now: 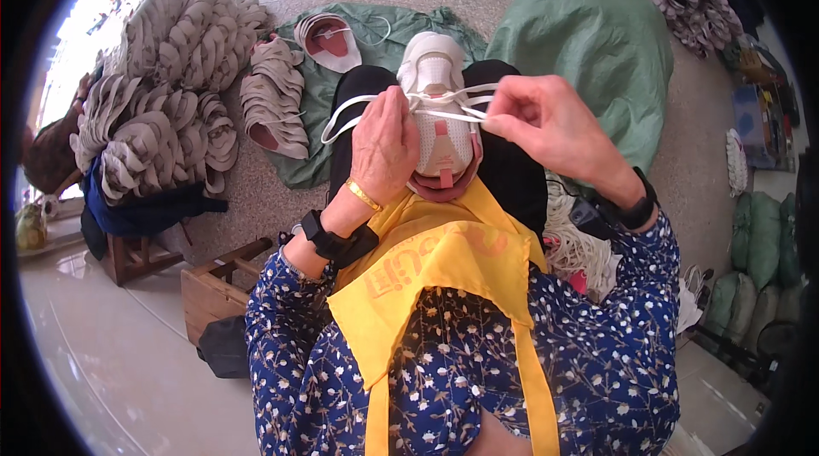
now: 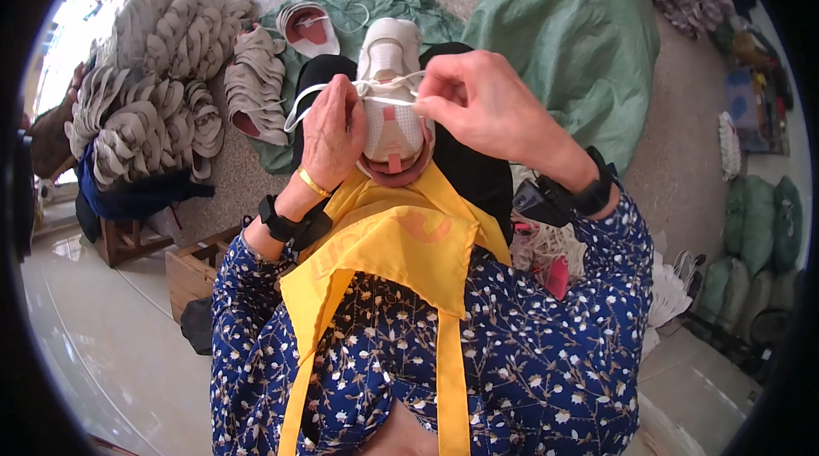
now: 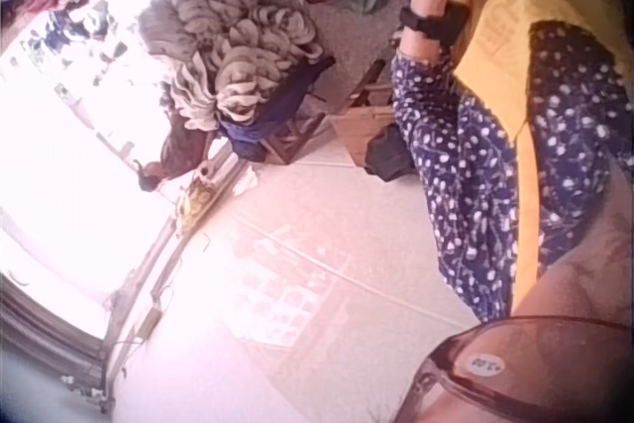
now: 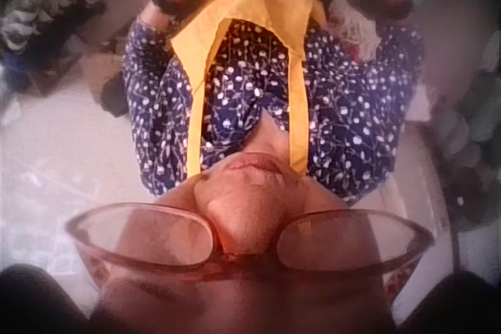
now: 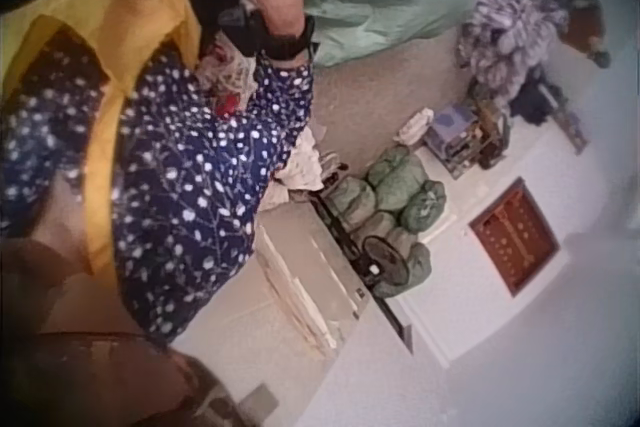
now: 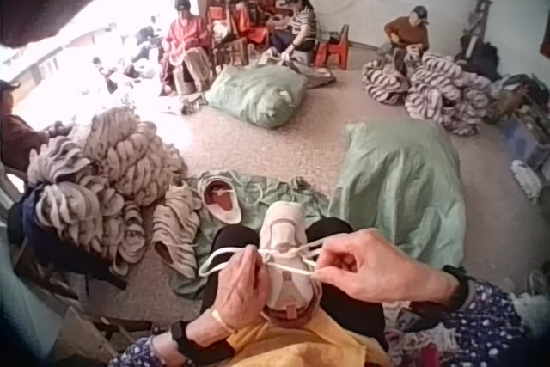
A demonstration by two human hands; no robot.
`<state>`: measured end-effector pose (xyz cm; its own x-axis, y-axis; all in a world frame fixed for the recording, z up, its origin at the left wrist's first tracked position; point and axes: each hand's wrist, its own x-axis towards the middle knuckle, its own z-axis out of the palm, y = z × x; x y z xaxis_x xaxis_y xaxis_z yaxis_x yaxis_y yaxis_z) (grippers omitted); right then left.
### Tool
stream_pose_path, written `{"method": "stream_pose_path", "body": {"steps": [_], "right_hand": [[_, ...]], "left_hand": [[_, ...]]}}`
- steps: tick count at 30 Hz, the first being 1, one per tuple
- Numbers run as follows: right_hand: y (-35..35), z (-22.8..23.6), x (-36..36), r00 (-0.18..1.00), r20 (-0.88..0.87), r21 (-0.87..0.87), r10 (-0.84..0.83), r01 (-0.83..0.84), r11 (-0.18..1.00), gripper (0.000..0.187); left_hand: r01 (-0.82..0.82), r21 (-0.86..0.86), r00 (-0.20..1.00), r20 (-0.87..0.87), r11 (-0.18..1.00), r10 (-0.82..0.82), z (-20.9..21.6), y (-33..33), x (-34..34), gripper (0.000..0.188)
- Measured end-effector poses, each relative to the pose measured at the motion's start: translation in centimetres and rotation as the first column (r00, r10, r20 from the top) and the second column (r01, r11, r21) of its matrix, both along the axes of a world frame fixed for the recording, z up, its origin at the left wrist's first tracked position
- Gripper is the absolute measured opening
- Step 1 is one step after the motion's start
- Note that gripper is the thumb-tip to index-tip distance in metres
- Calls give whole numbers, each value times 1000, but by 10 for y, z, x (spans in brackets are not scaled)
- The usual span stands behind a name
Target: The person sits on the floor and laces a white sneaker with pink accents. They thread the white shoelaces through the eyelets, pull them tight, and tie a knot. The person then picks up a pink shoe insole and places it inside the shoe before continuing to adjust the laces.
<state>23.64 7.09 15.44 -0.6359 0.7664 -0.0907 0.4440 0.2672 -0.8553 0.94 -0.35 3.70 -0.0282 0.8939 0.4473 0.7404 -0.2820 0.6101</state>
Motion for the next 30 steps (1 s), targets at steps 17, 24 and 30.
{"method": "stream_pose_path", "body": {"steps": [17,24,30], "right_hand": [[37,-45,-32,908,-413,-234,-62,-40,971,20],[26,-85,-11,909,-394,-446,-133,-62,893,17],[29,-102,119,835,-270,-677,-480,190,711,5]], "left_hand": [[482,-295,675,726,825,-134,17,17,15,7],[385,-298,677,734,873,-48,22,7,-4,13],[104,-401,650,720,910,243,35,-33,-114,19]]}}
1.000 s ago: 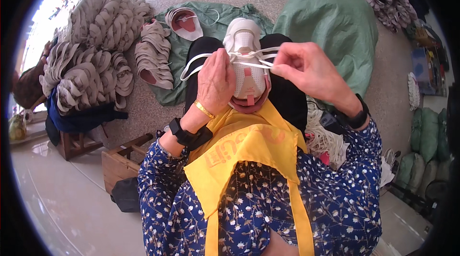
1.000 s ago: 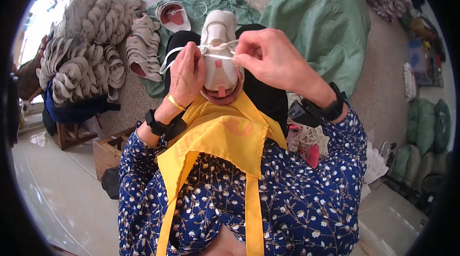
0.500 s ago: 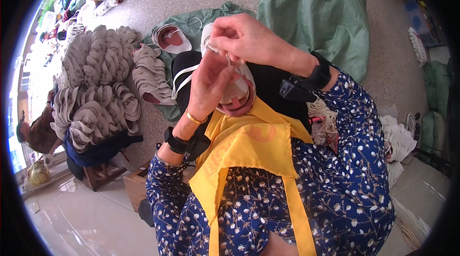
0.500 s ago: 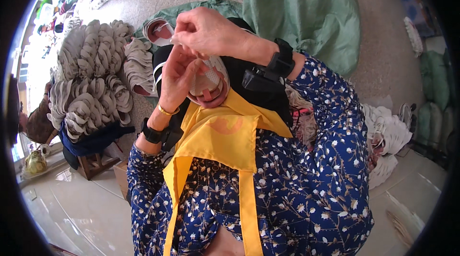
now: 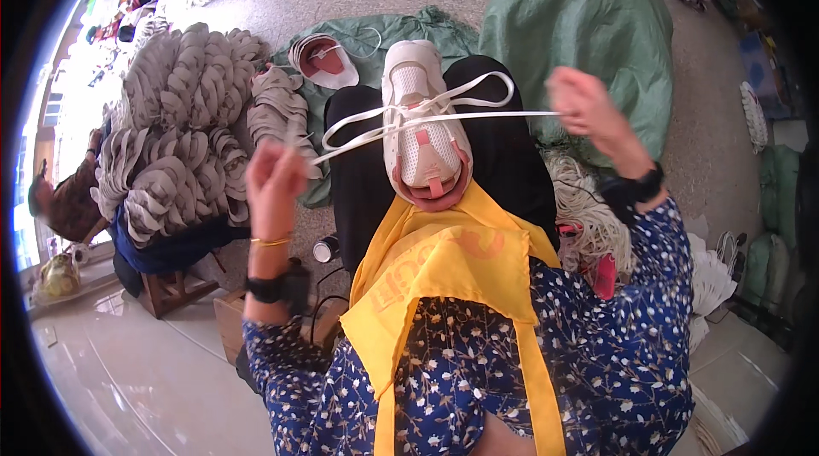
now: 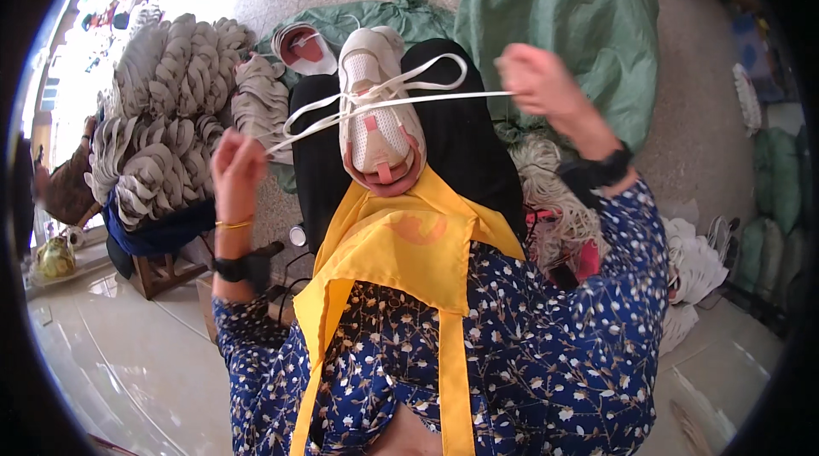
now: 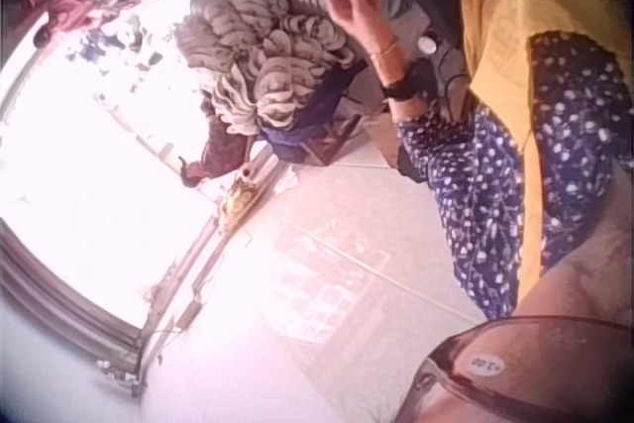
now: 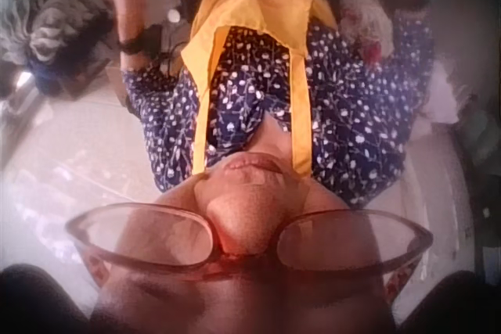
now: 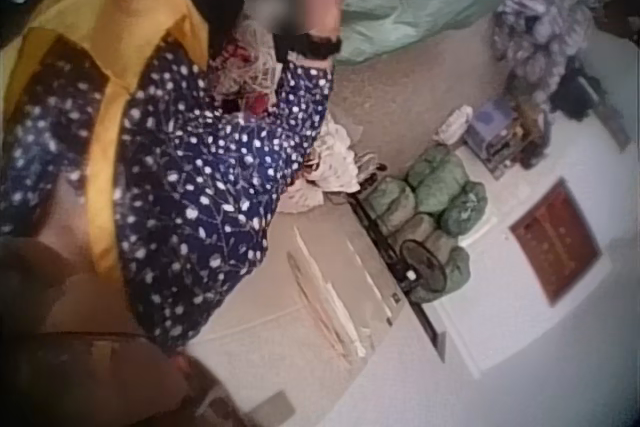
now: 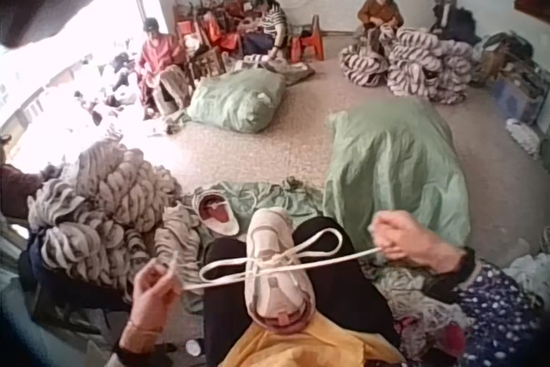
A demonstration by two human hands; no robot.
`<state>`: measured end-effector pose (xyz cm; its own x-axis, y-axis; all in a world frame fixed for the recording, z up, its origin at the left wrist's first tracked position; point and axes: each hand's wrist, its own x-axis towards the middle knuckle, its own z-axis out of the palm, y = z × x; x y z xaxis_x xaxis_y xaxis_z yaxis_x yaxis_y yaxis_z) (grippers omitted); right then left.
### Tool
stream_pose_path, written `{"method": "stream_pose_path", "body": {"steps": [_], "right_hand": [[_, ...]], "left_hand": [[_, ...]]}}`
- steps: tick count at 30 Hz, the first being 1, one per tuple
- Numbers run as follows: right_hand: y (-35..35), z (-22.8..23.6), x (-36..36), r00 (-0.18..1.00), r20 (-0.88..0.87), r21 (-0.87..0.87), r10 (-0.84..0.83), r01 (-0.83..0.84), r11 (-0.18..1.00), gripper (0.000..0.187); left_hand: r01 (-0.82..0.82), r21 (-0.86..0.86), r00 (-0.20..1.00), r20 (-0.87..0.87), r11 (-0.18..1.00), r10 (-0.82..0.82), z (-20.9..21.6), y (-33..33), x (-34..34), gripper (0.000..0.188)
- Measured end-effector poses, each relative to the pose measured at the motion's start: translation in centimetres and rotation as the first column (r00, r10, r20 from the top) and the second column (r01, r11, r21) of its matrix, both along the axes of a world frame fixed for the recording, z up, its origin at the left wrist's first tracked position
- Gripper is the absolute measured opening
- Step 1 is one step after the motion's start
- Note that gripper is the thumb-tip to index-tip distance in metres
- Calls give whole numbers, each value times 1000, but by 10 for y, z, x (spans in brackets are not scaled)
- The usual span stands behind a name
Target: The person sits on the floor and laces a white sneaker with pink accents. They thread the white shoelaces through the eyelets, pull them tight, and tie a knot. The person then picks up a pink shoe insole and places it inside the shoe before continuing to adjust the laces.
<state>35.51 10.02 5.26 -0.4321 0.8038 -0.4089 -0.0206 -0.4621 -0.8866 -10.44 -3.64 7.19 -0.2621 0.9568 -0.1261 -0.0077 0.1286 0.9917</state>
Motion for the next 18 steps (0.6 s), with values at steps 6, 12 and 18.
{"method": "stream_pose_path", "body": {"steps": [6,12,18], "right_hand": [[9,-44,198,912,33,59,-409,407,912,12],[-11,-20,109,875,434,215,-216,133,968,16],[-15,3,-26,958,275,310,84,-171,935,18]], "left_hand": [[-222,-212,957,141,952,255,-23,-73,-184,16],[10,-7,707,-707,1000,-12,-14,-31,-56,28],[472,109,645,-719,875,-259,13,22,62,35]]}}
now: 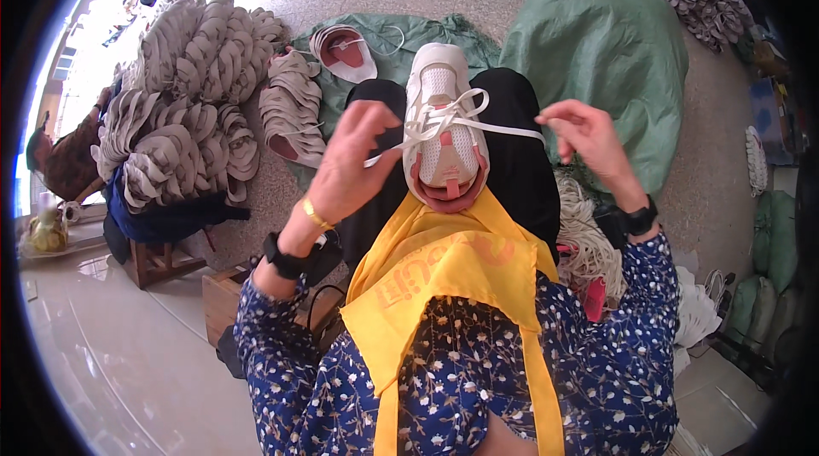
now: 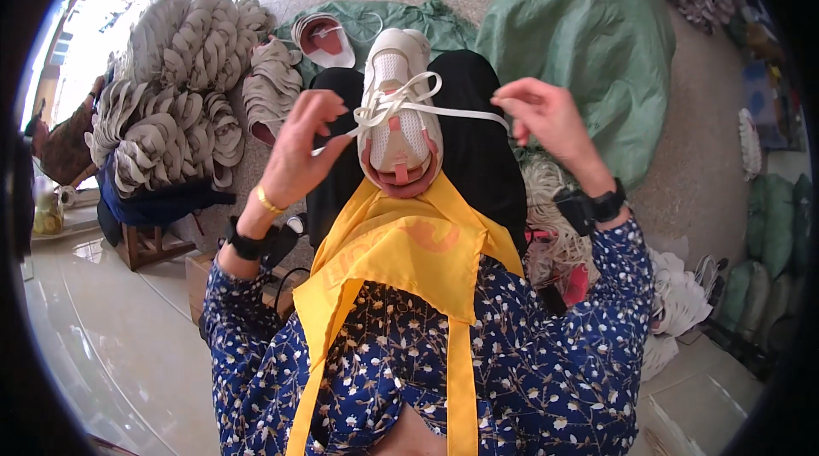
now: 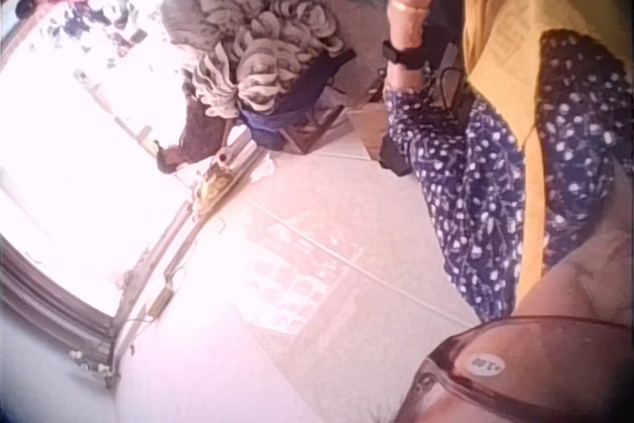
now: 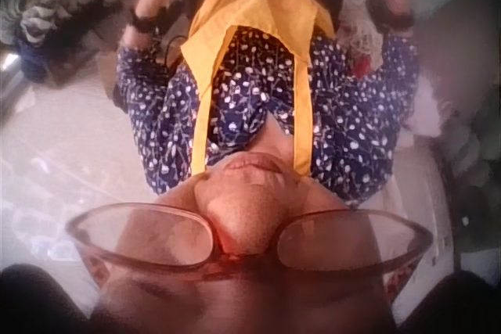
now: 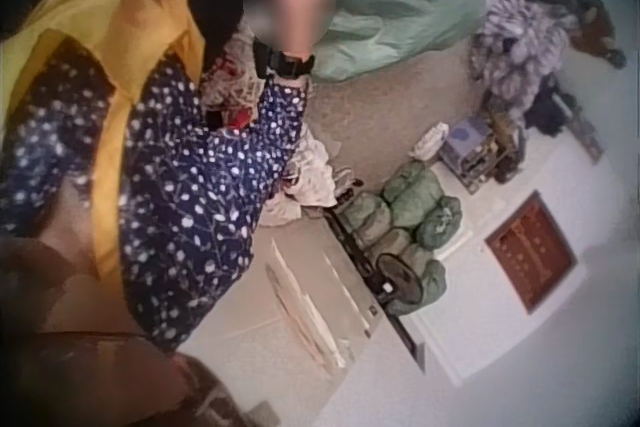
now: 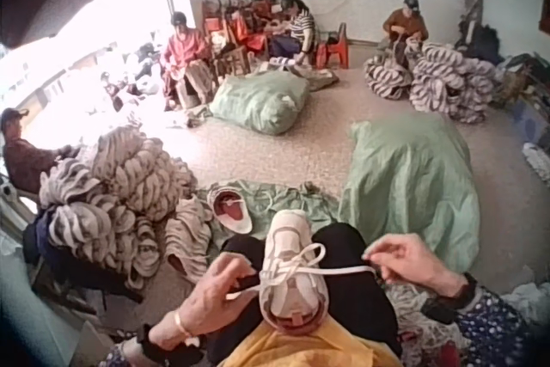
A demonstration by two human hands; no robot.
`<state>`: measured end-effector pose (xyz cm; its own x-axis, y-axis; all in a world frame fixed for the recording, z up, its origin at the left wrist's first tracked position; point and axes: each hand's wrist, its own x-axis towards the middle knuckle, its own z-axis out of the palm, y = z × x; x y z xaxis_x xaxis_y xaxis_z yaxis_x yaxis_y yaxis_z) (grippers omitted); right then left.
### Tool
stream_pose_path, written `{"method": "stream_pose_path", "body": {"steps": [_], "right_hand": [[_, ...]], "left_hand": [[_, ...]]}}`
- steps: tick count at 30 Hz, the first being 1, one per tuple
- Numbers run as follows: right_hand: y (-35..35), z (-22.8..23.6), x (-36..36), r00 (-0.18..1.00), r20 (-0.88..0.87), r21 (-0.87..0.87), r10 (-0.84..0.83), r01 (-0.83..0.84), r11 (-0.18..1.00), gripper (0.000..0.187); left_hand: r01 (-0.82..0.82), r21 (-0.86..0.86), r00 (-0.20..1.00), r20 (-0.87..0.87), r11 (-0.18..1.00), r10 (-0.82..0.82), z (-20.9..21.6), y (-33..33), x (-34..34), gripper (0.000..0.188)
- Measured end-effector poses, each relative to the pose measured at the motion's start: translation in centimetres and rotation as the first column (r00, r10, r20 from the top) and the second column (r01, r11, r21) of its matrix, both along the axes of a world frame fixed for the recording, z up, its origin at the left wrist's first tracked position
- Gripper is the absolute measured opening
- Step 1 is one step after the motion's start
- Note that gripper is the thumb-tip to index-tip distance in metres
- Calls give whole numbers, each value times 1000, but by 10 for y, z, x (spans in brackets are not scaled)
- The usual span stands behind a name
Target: The person sits on the floor and laces a white sneaker with pink accents. They thread the white shoelaces through the eyelets, pull them tight, and tie a knot. The person then picks up a pink shoe insole and places it inside the shoe before continuing to adjust the laces.
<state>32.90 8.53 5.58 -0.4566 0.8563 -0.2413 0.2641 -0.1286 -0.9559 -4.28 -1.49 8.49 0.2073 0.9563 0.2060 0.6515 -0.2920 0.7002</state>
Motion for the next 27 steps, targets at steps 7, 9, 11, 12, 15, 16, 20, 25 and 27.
{"method": "stream_pose_path", "body": {"steps": [7,9,11,12,15,16,20,25,27], "right_hand": [[-1,13,-68,992,56,-27,115,-114,993,20],[0,23,-74,982,119,-29,146,-144,989,21],[3,25,-78,967,177,-1,181,-184,983,20],[5,25,-79,958,207,14,198,-205,979,20],[5,10,-81,955,178,62,235,-250,966,19],[5,9,-81,959,168,54,227,-238,970,18],[1,7,-81,972,147,20,181,-186,982,18],[3,7,-79,972,145,-3,186,-187,982,19],[4,8,-74,971,113,23,209,-212,977,19]], "left_hand": [[185,-153,959,244,971,-144,-24,27,5,14],[264,-289,825,563,920,-60,-25,29,1,8],[325,-349,704,710,879,22,-27,30,1,4],[333,-357,686,727,873,36,-27,31,4,3],[302,-337,728,685,892,13,-28,35,7,5],[283,-322,757,654,903,-4,-27,37,8,5],[340,-386,756,654,858,-6,-15,49,13,11],[276,-480,848,529,833,23,-13,51,8,18],[270,-393,865,501,879,-42,-21,49,2,19]]}}
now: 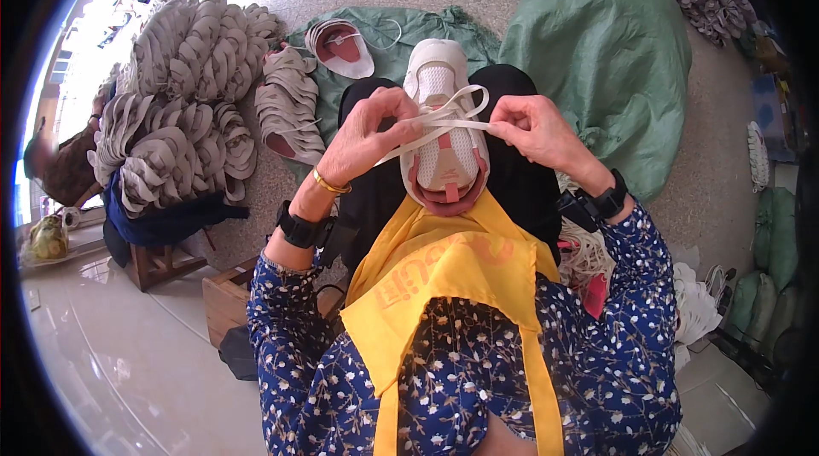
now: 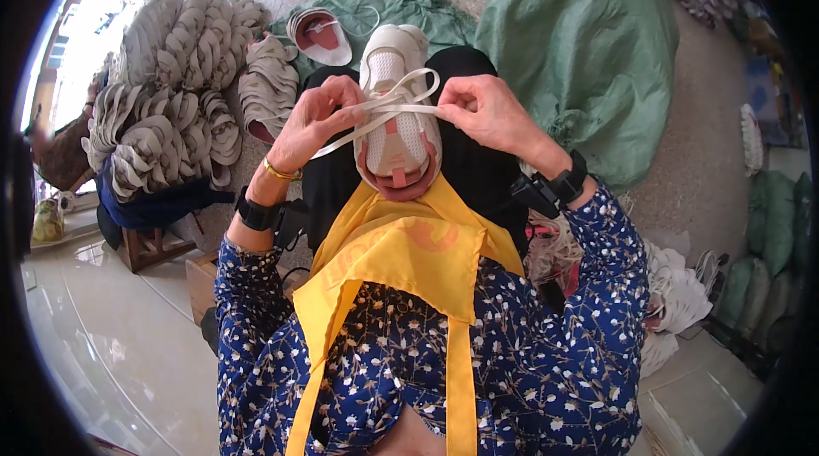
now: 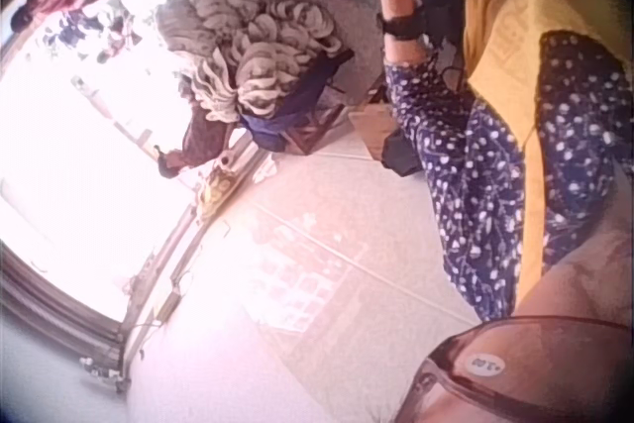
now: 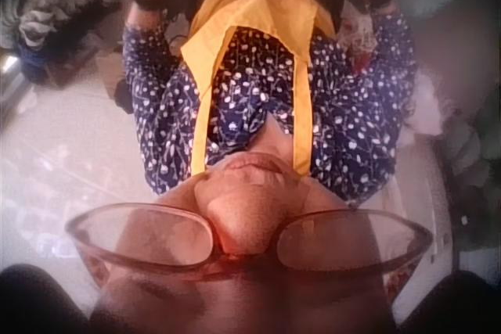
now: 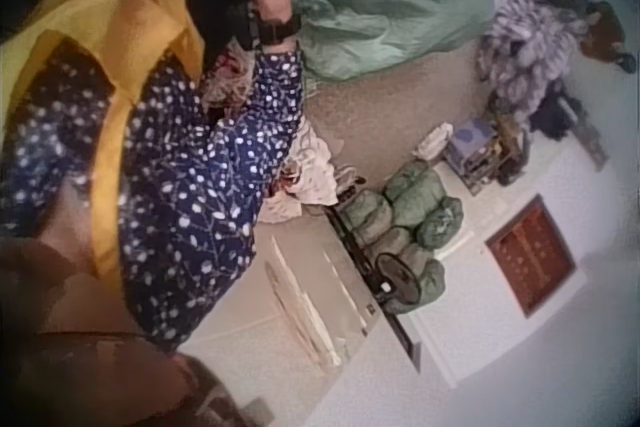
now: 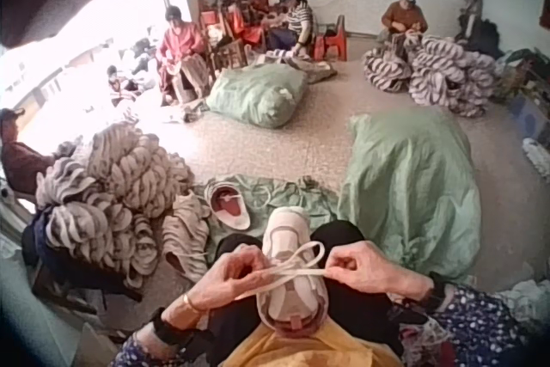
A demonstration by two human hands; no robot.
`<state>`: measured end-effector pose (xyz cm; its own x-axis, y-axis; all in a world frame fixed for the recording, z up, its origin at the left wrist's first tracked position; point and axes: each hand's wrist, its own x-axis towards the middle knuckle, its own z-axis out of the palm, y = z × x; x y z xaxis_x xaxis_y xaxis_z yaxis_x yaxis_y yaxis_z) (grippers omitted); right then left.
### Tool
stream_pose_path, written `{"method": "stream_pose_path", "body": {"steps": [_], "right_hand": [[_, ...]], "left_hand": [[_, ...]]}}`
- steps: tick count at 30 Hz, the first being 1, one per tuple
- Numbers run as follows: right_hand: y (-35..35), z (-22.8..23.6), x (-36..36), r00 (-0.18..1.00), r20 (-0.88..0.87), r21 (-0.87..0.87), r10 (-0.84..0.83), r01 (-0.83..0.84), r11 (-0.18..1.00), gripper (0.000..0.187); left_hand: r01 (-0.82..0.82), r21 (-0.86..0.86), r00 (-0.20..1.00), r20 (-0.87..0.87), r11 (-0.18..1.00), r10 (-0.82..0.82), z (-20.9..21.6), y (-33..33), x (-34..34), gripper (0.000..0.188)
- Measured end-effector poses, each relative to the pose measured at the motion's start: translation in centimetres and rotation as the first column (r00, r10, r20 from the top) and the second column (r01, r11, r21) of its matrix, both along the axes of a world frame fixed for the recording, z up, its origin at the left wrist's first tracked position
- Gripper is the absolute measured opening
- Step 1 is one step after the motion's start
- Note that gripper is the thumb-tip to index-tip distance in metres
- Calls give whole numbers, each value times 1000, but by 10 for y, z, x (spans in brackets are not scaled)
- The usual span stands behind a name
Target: The person sits on the floor and laces a white sneaker with pink accents. They thread the white shoelaces through the eyelets, pull them tight, and tie a knot. The person then picks up a pink shoe insole and places it inside the shoe before continuing to adjust the laces.
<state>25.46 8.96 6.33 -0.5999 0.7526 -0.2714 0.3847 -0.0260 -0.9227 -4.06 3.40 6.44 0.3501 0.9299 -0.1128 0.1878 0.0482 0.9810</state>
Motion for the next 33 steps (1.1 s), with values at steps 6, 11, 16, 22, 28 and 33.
{"method": "stream_pose_path", "body": {"steps": [6,11,16,22,28,33], "right_hand": [[-4,1,26,997,-35,-14,62,-62,998,15],[-1,13,85,998,61,-95,-4,10,995,12],[-5,1,74,986,105,-16,-126,128,992,9],[20,19,-10,999,-6,489,-33,31,872,21],[31,10,-50,974,71,591,213,-213,778,17],[31,14,-61,964,38,294,263,-262,919,16]], "left_hand": [[-46,152,996,-66,987,57,-23,-6,2,20],[-68,298,956,-255,952,147,-25,-8,13,24],[-131,369,945,-234,920,228,-22,-10,20,24],[-217,336,936,-195,917,293,-22,-18,23,24],[-269,321,927,-169,908,335,-19,-25,27,25],[-237,430,903,-233,871,361,-20,-28,28,30]]}}
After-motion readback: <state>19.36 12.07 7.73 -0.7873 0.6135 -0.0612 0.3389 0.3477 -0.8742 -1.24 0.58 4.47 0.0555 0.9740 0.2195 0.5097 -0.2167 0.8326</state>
